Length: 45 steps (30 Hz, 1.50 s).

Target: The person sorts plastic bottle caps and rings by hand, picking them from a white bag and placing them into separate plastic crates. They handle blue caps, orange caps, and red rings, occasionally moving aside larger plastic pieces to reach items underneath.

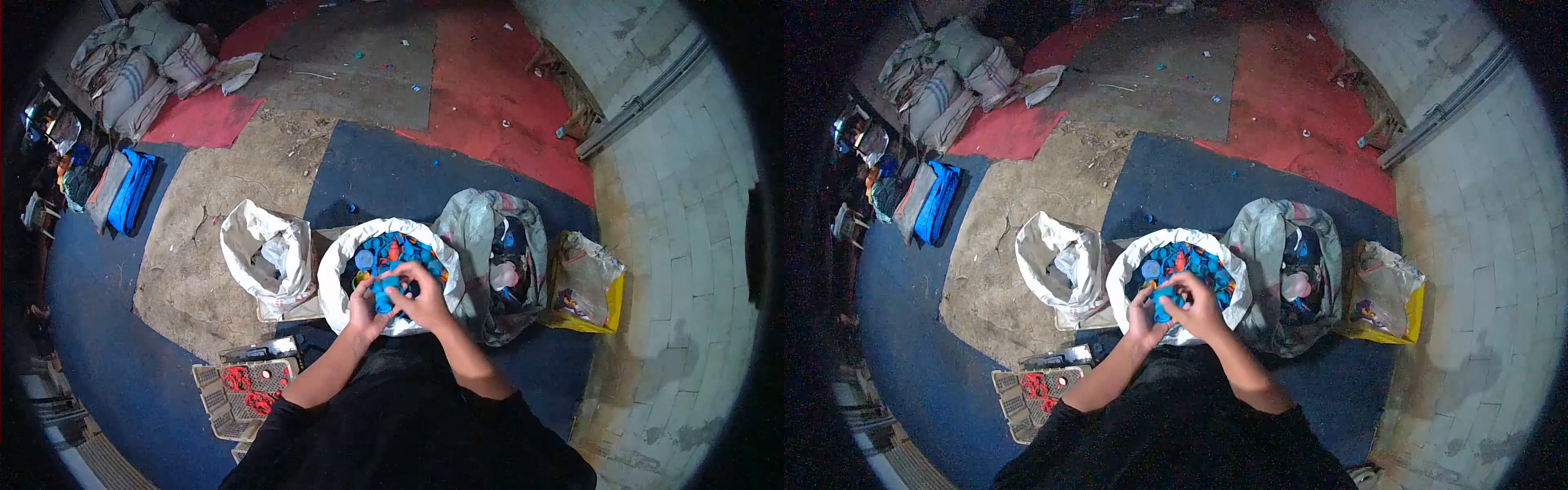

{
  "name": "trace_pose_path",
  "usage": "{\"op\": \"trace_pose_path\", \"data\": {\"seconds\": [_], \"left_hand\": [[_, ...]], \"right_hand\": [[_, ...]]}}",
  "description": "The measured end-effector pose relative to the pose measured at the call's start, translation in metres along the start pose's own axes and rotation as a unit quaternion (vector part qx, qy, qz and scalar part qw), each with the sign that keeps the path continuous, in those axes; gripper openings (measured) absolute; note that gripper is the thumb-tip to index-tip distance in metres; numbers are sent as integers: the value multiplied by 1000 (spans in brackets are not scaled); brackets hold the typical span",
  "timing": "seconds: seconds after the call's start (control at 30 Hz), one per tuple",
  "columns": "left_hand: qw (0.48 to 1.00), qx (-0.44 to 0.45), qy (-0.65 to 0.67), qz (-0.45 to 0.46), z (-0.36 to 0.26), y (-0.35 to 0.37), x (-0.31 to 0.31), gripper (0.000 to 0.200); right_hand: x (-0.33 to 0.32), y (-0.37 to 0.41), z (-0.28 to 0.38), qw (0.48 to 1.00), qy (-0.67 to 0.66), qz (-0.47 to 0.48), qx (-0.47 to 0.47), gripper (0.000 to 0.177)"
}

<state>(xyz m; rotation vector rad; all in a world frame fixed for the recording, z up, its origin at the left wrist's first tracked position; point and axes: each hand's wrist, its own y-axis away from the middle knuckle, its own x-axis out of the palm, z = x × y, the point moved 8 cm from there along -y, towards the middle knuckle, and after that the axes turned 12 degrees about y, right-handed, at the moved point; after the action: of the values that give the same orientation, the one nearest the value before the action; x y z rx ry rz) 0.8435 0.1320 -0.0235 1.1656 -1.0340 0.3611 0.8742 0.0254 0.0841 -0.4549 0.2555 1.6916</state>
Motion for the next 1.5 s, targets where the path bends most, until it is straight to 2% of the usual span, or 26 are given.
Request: {"op": "trace_pose_path", "data": {"seconds": [0.03, 0.07, 0.13, 0.2, 0.27, 0.3, 0.33, 0.37, 0.4, 0.43, 0.47, 0.53, 0.57, 0.6, 0.67, 0.73, 0.87, 0.93, 0.97, 1.03, 1.13, 1.17, 1.3, 1.43, 1.5], "left_hand": [[1000, 0, -1, -14, 3, -5, -6, 43], [1000, -9, 10, 14, 6, -7, -4, 45], [996, -24, 35, 72, 11, -7, 6, 49], [995, -38, 51, 74, 11, -5, 4, 44], [996, -40, 53, 55, 10, -5, -4, 43], [997, 30, 49, 49, 2, 0, 2, 41], [996, 60, 59, 30, -1, -1, -2, 39], [994, 79, 63, 30, -4, 0, -3, 38], [992, 98, 67, 30, -6, 3, -4, 37], [987, 130, 54, 76, -9, 6, 4, 39], [982, 171, 58, 57, -11, 8, 1, 39], [972, 228, 21, 59, -15, 17, 6, 40], [958, 281, 17, 48, -18, 22, 2, 43], [945, 321, 21, 60, -19, 27, -1, 45], [901, 424, -32, 83, -25, 45, -3, 48], [875, 482, -18, 54, -22, 63, -13, 48], [804, 594, 3, -3, -10, 114, -43, 43], [765, 641, 35, -38, 7, 143, -63, 39], [739, 668, 59, -66, 17, 160, -76, 36], [702, 695, 118, -102, 36, 193, -96, 30], [632, 736, 196, -140, 74, 244, -135, 26], [606, 750, 217, -148, 88, 262, -145, 25], [500, 795, 280, -200, 158, 333, -194, 25], [401, 825, 325, -232, 242, 408, -240, 24], [354, 831, 335, -270, 295, 440, -272, 25]], "right_hand": [[3, 0, 14, 992, 103, -10, -70, 26], [8, 0, 28, 968, 205, -20, -140, 25], [24, 6, 35, 937, 311, 55, -148, 20], [27, 10, 43, 937, 306, 52, -159, 17], [21, 11, 27, 982, 167, 10, -89, 16], [19, 10, 19, 994, 96, -8, -52, 16], [12, 9, 30, 990, 106, -54, -81, 25], [19, 13, -1, 998, -9, -60, 27, 31], [33, 22, -39, 981, -122, -62, 138, 37], [44, 21, -44, 960, -211, -34, 178, 44], [58, 32, -57, 895, -331, -50, 296, 41], [83, 27, -50, 845, -457, 10, 277, 41], [89, 31, -47, 826, -461, 13, 325, 39], [94, 26, -46, 828, -466, 29, 312, 38], [106, 25, -47, 826, -476, 61, 295, 37], [118, 30, -36, 821, -474, 91, 306, 39], [154, 52, -40, 821, -448, 221, 276, 44], [167, 85, -19, 772, -472, 298, 302, 45], [174, 102, -16, 773, -457, 324, 298, 48], [187, 138, -10, 777, -415, 376, 287, 49], [200, 200, 20, 702, -438, 476, 298, 47], [206, 223, 29, 663, -447, 514, 309, 41], [223, 323, 51, 701, -321, 593, 231, 34], [223, 444, 74, 634, -286, 682, 224, 39], [218, 515, 73, 585, -278, 712, 271, 38]]}}
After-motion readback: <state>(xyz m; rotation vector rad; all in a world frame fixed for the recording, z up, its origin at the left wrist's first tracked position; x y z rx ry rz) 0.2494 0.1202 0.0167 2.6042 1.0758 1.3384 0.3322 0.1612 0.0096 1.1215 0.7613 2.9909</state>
